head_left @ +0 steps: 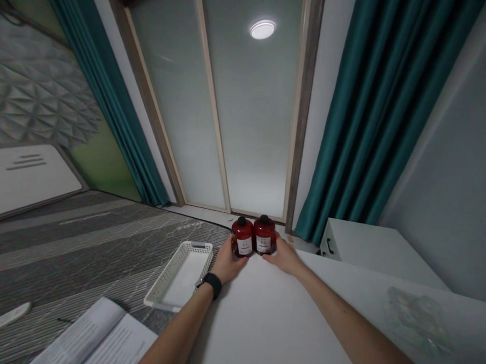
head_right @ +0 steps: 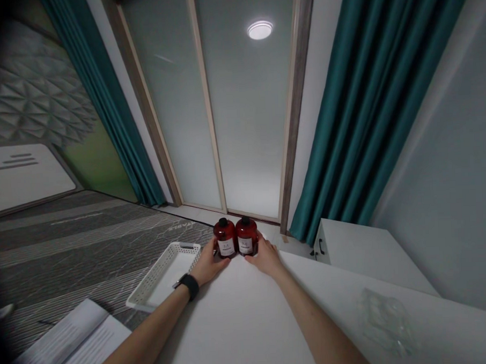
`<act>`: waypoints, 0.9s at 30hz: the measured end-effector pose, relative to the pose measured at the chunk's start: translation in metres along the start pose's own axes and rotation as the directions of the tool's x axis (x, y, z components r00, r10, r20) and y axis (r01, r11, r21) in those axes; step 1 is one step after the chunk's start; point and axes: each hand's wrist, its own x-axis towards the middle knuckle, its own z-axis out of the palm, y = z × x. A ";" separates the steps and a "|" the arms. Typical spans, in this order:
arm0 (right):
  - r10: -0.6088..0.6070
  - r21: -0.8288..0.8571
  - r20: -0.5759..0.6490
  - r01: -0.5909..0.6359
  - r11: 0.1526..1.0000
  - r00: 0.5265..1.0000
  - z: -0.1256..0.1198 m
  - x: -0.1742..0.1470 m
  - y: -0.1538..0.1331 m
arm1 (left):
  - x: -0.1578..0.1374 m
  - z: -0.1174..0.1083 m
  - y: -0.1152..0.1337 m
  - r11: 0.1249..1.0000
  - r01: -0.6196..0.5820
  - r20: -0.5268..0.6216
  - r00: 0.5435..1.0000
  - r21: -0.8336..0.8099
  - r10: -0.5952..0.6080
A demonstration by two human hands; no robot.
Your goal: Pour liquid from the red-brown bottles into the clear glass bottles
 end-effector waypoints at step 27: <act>-0.021 0.176 -0.076 0.034 0.984 0.997 0.000 -0.022 0.015 | -0.012 -0.014 -0.001 0.932 0.050 -0.065 0.997 0.360 -0.028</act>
